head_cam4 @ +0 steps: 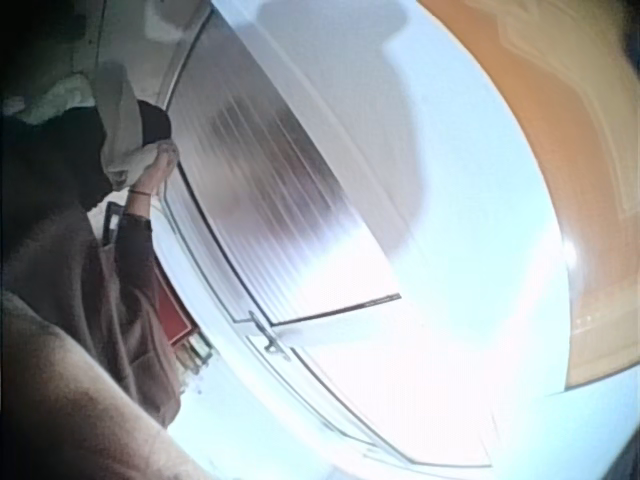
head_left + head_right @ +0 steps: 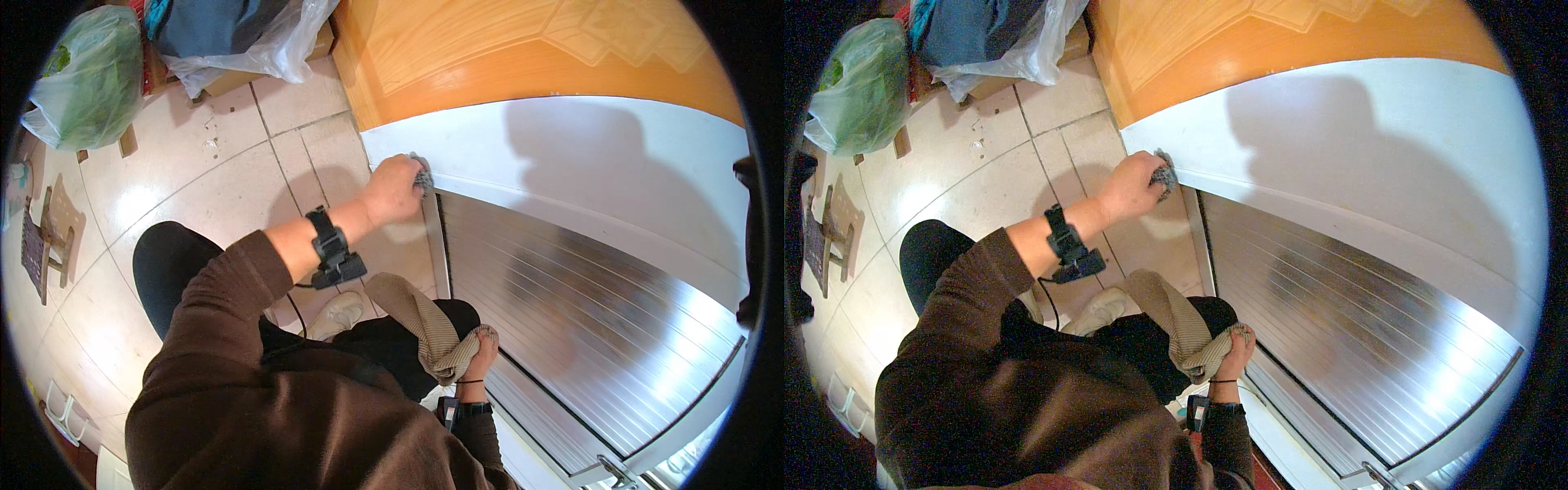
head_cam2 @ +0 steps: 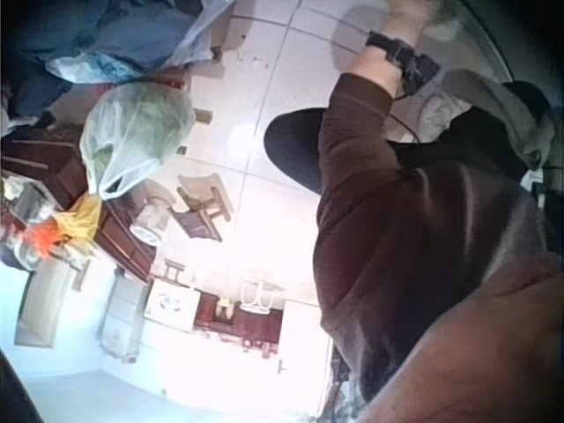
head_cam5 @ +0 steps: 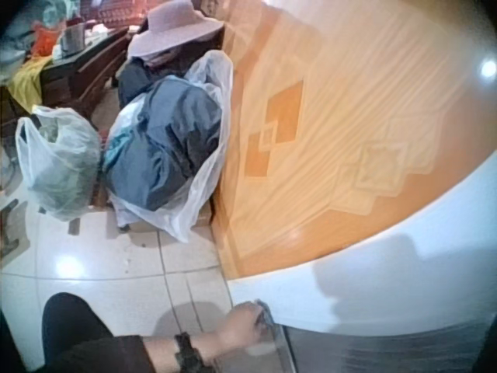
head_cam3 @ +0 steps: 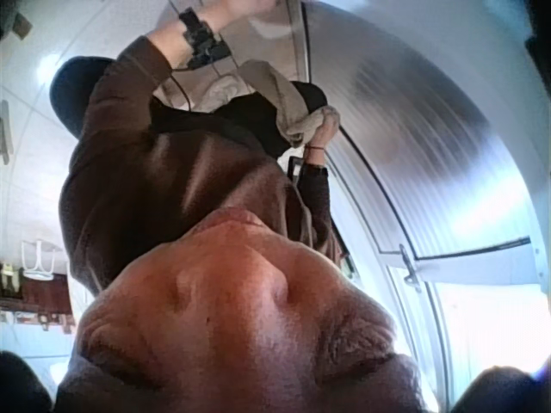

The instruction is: The person kneels and scrubs the white door frame with a steel wool pad, then wipes the same area with a cloth. The person repeats this scrubbing and wiping cycle on the lower section of the frame.

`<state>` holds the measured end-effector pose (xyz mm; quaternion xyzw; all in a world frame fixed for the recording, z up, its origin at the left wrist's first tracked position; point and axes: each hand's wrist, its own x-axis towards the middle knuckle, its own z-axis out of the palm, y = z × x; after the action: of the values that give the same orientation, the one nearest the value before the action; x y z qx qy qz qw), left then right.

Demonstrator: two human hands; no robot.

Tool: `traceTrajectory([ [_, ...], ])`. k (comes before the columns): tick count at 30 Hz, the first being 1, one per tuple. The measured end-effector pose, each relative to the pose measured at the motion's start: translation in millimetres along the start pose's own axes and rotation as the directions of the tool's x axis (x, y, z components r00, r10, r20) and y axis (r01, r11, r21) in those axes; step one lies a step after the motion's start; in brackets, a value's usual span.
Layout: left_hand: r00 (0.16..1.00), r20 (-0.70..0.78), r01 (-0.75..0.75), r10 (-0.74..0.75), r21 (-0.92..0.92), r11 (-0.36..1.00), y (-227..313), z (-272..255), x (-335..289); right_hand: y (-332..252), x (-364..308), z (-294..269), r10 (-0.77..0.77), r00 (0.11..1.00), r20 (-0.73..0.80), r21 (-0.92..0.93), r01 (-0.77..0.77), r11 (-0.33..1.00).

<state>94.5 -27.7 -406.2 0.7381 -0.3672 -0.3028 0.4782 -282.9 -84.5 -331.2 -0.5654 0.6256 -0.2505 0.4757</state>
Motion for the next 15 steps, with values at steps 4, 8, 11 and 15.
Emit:
traceTrajectory([
  [4, 0.982, -0.167, -0.103, 0.091, -0.063, 0.993, 4.9, 5.0, -8.2, -11.7, 2.6, 4.7, -0.002, 0.998, 0.064, 0.048, -0.001, 0.999],
  [8, 0.995, -0.045, 0.088, -0.086, 0.053, 0.995, -14.1, 9.5, 3.4, -12.2, 2.4, 5.2, -0.008, 0.999, 0.053, 0.072, 0.004, 0.997],
  [11, 0.999, -0.018, 0.04, -0.039, 0.026, 0.999, -3.1, 3.8, 2.4, -10.6, 0.2, 4.4, -0.022, 0.999, 0.042, 0.059, 0.02, 0.998],
  [15, 0.965, -0.129, -0.238, 0.23, -0.05, 0.97, 49.1, -18.7, -12.9, -15.9, -3.5, 6.7, 0.042, 0.998, 0.037, 0.087, -0.045, 0.995],
])
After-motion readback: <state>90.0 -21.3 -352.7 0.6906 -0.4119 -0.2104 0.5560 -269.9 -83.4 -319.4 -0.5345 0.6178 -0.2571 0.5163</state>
